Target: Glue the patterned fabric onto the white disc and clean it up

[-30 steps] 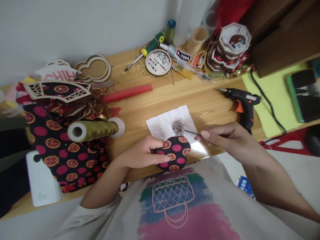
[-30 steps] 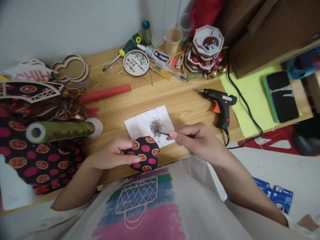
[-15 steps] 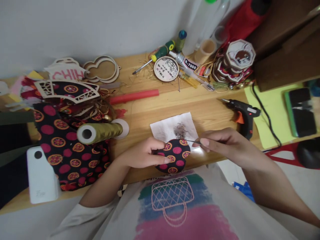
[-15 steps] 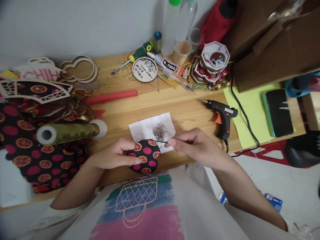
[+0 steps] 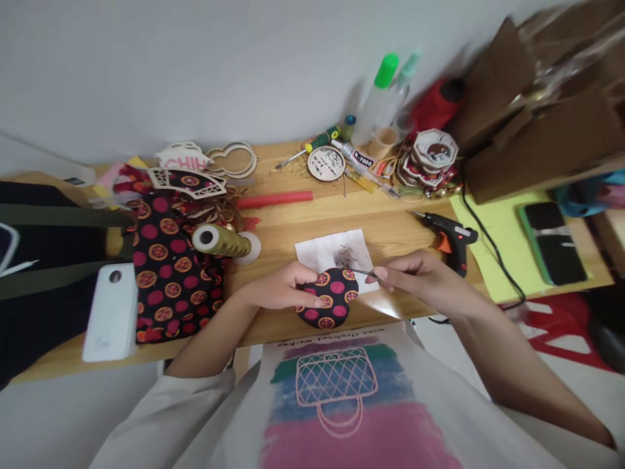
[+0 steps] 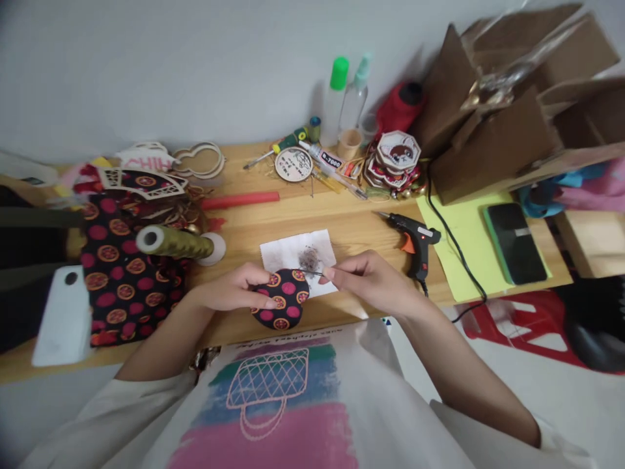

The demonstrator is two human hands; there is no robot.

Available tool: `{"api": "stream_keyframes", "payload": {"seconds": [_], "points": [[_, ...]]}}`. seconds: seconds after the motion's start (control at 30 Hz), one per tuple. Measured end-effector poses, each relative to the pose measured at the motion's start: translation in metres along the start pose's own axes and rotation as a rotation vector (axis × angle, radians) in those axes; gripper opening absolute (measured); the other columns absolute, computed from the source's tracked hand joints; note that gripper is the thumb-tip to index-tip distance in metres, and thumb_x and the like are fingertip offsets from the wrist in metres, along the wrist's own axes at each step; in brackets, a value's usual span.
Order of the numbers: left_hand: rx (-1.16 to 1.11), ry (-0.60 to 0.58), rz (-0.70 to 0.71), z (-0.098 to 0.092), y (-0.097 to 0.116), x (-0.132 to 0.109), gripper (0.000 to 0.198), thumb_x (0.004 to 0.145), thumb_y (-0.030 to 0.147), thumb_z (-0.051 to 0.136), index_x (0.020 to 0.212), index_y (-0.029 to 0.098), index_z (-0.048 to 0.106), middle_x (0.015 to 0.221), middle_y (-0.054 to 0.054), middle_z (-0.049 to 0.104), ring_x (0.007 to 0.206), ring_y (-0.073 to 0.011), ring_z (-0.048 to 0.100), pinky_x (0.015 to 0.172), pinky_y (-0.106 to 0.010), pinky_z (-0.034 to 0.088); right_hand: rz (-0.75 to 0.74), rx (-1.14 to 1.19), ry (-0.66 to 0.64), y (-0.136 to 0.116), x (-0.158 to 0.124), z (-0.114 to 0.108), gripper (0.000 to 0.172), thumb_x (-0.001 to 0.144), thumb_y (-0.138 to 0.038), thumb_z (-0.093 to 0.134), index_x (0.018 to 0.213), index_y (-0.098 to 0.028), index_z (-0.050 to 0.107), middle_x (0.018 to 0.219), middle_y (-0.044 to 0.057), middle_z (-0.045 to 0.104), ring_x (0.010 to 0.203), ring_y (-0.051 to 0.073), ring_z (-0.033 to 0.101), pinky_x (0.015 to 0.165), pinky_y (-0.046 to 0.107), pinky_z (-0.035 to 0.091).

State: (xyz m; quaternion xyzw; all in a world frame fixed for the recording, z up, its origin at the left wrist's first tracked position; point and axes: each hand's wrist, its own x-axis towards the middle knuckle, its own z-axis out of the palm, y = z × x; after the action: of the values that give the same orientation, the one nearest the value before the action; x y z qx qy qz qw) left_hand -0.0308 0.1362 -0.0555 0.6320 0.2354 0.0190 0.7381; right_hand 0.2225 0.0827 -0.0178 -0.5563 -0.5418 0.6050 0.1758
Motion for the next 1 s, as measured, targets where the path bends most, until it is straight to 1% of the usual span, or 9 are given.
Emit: {"api": "stream_keyframes", "payload": {"seconds": [0.07,0.2,0.33,0.5,0.67,0.73,0.8,0.87,1.0], "points": [[0.007,0.018,-0.026,0.003,0.002,-0.002,0.022,0.077,0.031,0.063,0.08,0.01,0.067,0.068,0.0,0.061,0.063,-0.0084,0.05,0.059,-0.018,0.043,-0.039,-0.012,0.001,0.0,0.001,0.0,0.05,0.078,-0.058,0.056,0.052,-0.017,0.046,0.053,-0.005,0.031,0.053,0.007,0.025,0.05,0.026,0.018],[0.009,0.069,-0.041,0.014,0.006,-0.01,0.022,0.076,0.031,0.065,0.08,0.01,0.068,0.069,0.0,0.063,0.063,-0.0083,0.052,0.059,-0.017,0.043,-0.08,-0.016,-0.021,-0.002,0.003,0.001,0.052,0.073,-0.06,0.059,0.049,-0.016,0.047,0.05,-0.006,0.031,0.051,0.007,0.025,0.05,0.025,0.019],[0.008,0.137,-0.068,0.025,0.008,-0.017,0.023,0.077,0.032,0.064,0.081,0.01,0.069,0.07,-0.001,0.064,0.061,-0.0079,0.052,0.058,-0.017,0.042,-0.101,0.008,-0.048,-0.002,0.008,0.003,0.051,0.069,-0.061,0.062,0.047,-0.016,0.048,0.05,-0.005,0.037,0.052,0.007,0.03,0.053,0.025,0.025],[0.057,0.182,-0.051,0.024,0.009,-0.02,0.027,0.078,0.037,0.064,0.079,0.01,0.068,0.062,0.001,0.06,0.055,-0.0083,0.049,0.051,-0.018,0.039,-0.083,0.043,-0.074,0.005,0.015,-0.001,0.049,0.068,-0.059,0.063,0.048,-0.016,0.052,0.05,-0.003,0.046,0.054,0.008,0.037,0.056,0.026,0.03],[0.11,0.13,-0.083,0.014,0.014,-0.018,0.028,0.079,0.036,0.061,0.075,0.01,0.067,0.06,0.002,0.055,0.055,-0.0079,0.045,0.052,-0.018,0.037,-0.035,0.109,-0.076,0.009,0.02,-0.006,0.044,0.07,-0.056,0.064,0.055,-0.016,0.058,0.055,-0.002,0.05,0.056,0.009,0.041,0.056,0.026,0.031],[0.095,0.087,-0.098,0.01,0.016,-0.014,0.025,0.081,0.034,0.059,0.078,0.01,0.067,0.062,0.002,0.055,0.057,-0.0081,0.045,0.055,-0.019,0.038,-0.017,0.131,-0.107,0.01,0.021,-0.007,0.043,0.071,-0.055,0.064,0.056,-0.016,0.059,0.055,-0.002,0.05,0.056,0.009,0.041,0.056,0.026,0.031],[0.073,0.048,-0.097,0.006,0.019,-0.01,0.022,0.081,0.031,0.058,0.08,0.01,0.066,0.065,0.002,0.055,0.059,-0.0083,0.046,0.057,-0.019,0.039,-0.005,0.145,-0.14,0.011,0.023,-0.008,0.044,0.073,-0.055,0.062,0.054,-0.016,0.055,0.053,-0.003,0.046,0.055,0.009,0.039,0.055,0.026,0.029],[0.069,0.022,-0.085,0.002,0.02,-0.007,0.021,0.081,0.03,0.057,0.074,0.011,0.063,0.062,0.003,0.051,0.058,-0.0077,0.043,0.055,-0.017,0.036,0.005,0.145,-0.165,0.011,0.024,-0.01,0.046,0.074,-0.056,0.06,0.053,-0.016,0.052,0.052,-0.004,0.042,0.055,0.008,0.036,0.054,0.026,0.027],[0.074,-0.017,-0.1,-0.005,0.019,-0.004,0.028,0.081,0.033,0.056,0.061,0.013,0.053,0.056,0.005,0.039,0.054,-0.0071,0.035,0.05,-0.017,0.029,0.025,0.145,-0.187,0.009,0.029,-0.013,0.046,0.074,-0.056,0.06,0.053,-0.016,0.049,0.054,-0.003,0.041,0.056,0.008,0.035,0.054,0.026,0.025]]}}
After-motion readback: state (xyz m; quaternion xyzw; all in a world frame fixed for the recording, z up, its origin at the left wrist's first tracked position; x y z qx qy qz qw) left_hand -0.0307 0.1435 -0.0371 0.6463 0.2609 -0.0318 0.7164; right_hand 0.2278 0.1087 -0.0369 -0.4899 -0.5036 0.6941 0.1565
